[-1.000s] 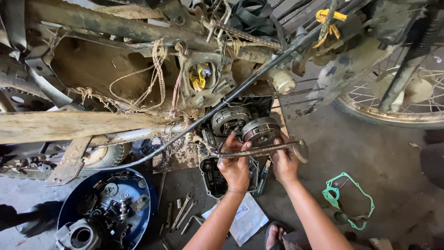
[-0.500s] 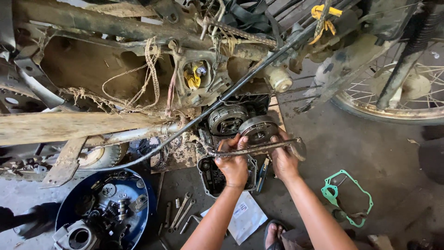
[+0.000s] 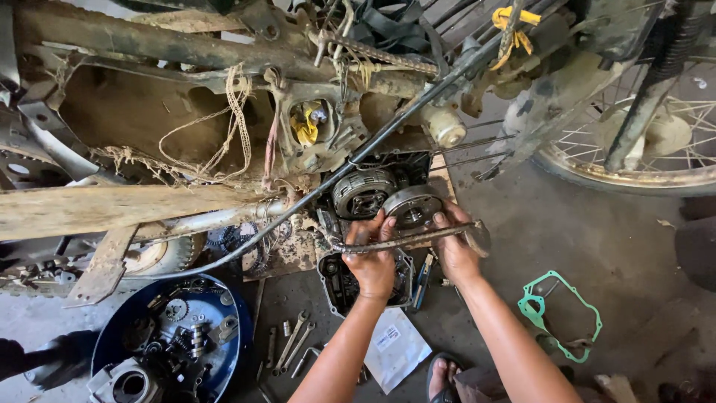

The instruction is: The person works on a disassembled motorcycle engine, handling small metal parts and placing them into the engine casing. They use a cordless impact driver to tighten bolts on the engine assembly and later use pliers to adjust a component.

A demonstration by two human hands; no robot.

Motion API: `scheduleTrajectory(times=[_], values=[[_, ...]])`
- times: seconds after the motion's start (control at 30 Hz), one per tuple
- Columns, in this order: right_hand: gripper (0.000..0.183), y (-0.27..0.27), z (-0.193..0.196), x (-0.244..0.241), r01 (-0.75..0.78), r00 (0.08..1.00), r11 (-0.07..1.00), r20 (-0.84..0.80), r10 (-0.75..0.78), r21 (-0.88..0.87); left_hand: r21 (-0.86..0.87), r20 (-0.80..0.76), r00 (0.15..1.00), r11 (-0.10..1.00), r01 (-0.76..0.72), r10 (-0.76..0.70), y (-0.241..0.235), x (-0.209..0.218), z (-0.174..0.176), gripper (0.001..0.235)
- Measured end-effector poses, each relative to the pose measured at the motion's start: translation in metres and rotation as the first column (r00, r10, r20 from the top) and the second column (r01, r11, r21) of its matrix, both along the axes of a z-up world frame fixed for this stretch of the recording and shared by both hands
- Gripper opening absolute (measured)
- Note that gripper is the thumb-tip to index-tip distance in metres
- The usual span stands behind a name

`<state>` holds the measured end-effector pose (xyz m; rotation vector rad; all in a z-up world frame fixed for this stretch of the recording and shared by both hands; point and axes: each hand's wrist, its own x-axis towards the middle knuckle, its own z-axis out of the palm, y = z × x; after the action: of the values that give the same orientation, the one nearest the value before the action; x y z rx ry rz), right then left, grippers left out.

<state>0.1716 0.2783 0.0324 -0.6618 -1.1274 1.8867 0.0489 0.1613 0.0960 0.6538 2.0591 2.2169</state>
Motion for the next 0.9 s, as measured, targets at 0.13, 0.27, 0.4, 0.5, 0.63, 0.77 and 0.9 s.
scheduleTrajectory(times=[0.13, 0.27, 0.4, 0.5, 0.63, 0.77, 0.9], values=[[0.046, 0.005, -0.017, 0.009, 0.027, 0.996, 0.999, 0.086, -0.031, 0.038, -0.073, -0.003, 1.000, 0.997, -0.005, 0.004, -0.004, -0.001, -0.006, 0.022], [0.045, -0.014, 0.004, 0.014, 0.072, 0.981, 0.997, 0.180, -0.077, 0.035, -0.330, -0.055, 0.992, 0.940, 0.091, -0.115, -0.027, 0.002, -0.025, 0.035], [0.032, -0.030, -0.036, 0.050, 0.104, 0.921, 0.993, 0.373, -0.117, 0.055, -0.396, -0.224, 0.854, 0.844, 0.361, -0.470, -0.065, 0.006, -0.066, 0.037], [0.021, -0.053, -0.085, 0.081, 0.021, 0.801, 0.997, 0.596, -0.063, 0.077, -0.454, -0.190, 0.646, 0.650, 0.609, -0.739, -0.095, -0.008, -0.064, 0.033], [0.014, -0.099, -0.102, 0.112, -0.097, 0.608, 0.995, 0.793, 0.031, 0.036, -0.481, -0.085, 0.484, 0.461, 0.746, -0.871, -0.111, -0.029, -0.048, 0.032], [0.015, -0.131, -0.107, 0.117, -0.436, 0.469, 0.891, 0.877, 0.106, 0.125, -0.610, 0.154, 0.288, 0.139, 0.780, -0.945, -0.100, -0.060, -0.011, 0.038], [0.020, -0.153, -0.116, 0.115, -0.699, 0.320, 0.715, 0.901, 0.293, 0.016, -0.822, 0.241, 0.125, -0.134, 0.553, -0.962, -0.099, -0.095, -0.033, 0.042]])
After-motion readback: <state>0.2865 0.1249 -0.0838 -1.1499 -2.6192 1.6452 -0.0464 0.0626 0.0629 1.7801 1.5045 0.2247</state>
